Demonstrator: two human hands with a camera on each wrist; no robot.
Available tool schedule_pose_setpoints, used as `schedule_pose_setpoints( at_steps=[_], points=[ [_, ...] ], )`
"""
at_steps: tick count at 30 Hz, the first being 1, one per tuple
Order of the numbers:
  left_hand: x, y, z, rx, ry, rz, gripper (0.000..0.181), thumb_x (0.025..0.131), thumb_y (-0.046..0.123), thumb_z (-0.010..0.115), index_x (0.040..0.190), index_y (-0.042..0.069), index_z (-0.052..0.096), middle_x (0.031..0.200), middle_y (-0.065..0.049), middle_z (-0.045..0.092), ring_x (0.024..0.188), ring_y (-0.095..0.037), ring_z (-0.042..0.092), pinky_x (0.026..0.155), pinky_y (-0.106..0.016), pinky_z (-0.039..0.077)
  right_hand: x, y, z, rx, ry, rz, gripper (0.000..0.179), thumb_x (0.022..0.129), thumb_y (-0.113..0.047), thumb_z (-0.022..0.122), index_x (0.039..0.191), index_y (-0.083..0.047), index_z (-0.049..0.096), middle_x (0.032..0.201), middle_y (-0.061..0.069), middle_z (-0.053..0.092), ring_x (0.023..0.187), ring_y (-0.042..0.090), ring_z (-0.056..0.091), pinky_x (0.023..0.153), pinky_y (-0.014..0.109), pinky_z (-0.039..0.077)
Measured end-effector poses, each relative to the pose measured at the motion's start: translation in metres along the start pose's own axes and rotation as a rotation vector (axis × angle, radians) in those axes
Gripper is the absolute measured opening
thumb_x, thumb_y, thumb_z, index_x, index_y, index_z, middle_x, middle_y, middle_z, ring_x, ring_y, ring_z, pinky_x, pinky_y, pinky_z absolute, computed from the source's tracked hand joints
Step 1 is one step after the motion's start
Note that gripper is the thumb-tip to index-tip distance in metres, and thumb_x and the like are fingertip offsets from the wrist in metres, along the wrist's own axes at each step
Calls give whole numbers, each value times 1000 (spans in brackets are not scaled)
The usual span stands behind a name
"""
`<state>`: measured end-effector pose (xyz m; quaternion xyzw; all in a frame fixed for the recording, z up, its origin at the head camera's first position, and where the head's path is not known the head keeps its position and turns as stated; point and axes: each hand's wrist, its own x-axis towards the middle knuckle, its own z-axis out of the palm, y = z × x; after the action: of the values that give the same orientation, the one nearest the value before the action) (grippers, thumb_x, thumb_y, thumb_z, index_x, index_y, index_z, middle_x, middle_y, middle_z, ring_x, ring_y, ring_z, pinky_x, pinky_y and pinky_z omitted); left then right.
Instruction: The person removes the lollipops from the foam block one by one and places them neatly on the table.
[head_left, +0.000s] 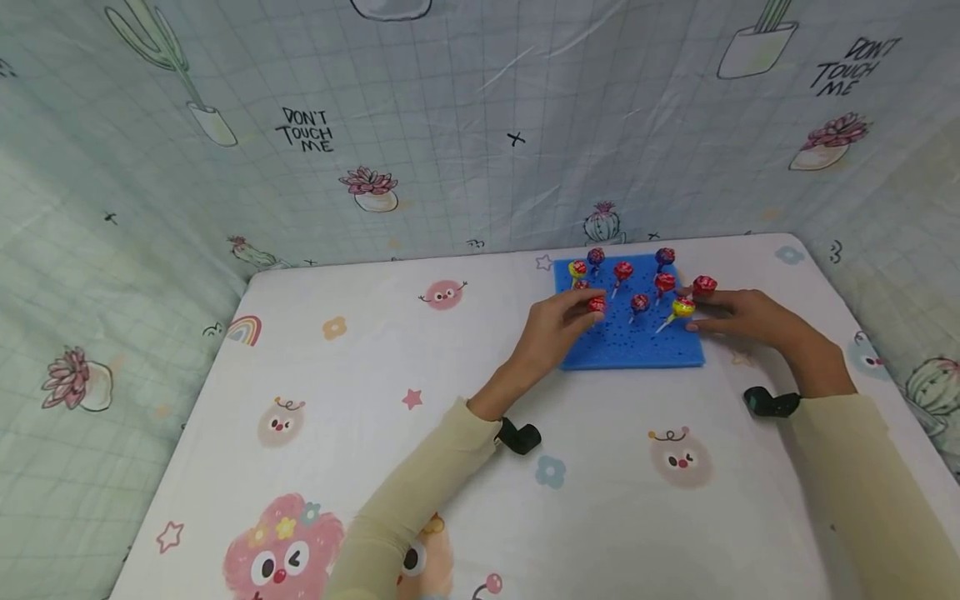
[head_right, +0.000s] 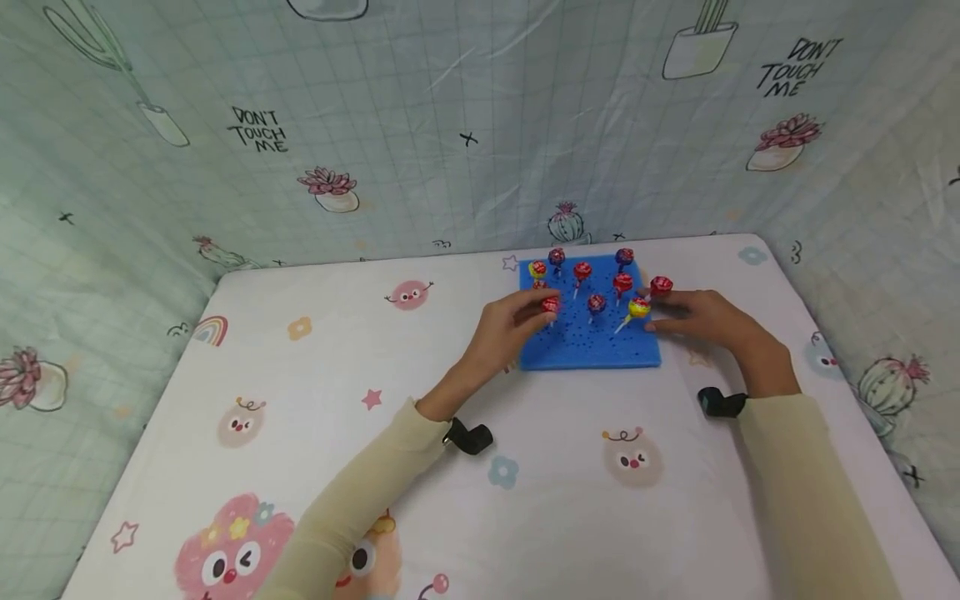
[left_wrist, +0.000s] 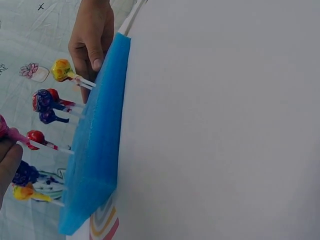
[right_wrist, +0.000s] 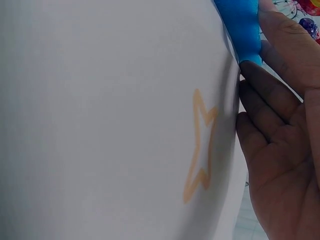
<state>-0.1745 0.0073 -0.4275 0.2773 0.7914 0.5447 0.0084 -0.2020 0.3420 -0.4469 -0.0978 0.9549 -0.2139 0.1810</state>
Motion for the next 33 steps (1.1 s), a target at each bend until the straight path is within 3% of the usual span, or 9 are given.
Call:
schedule_pose_setpoints(
  at_steps=[9, 21, 33],
  points=[
    [-3, 3, -12, -33, 2, 33, 32, 101, 16, 64, 132, 8, 68, 126, -7, 70, 110, -8, 69, 93, -18, 54, -1, 2, -4, 15, -5, 38, 87, 93, -53, 70, 149, 6, 42, 149, 38, 38, 137, 62, 29, 106, 74, 31],
    [-16, -8, -28, -74, 29, 45, 40, 95, 6, 70, 135, 4, 65, 130, -10, 66, 113, -14, 69, 96, -22, 53, 1, 2, 2, 13, 12, 28, 87, 91, -54, 71, 148, 6, 44, 148, 38, 40, 137, 61, 31, 107, 74, 32],
    [-20, -15, -47, 29, 74, 2, 40, 98, 16, 69, 135, 4, 64, 119, -10, 73, 109, -14, 71, 96, -21, 53, 3, 1, 2, 14, -1, 32, 86, 92, -51, 71, 148, 9, 43, 148, 39, 39, 137, 61, 31, 106, 73, 33]
  ],
)
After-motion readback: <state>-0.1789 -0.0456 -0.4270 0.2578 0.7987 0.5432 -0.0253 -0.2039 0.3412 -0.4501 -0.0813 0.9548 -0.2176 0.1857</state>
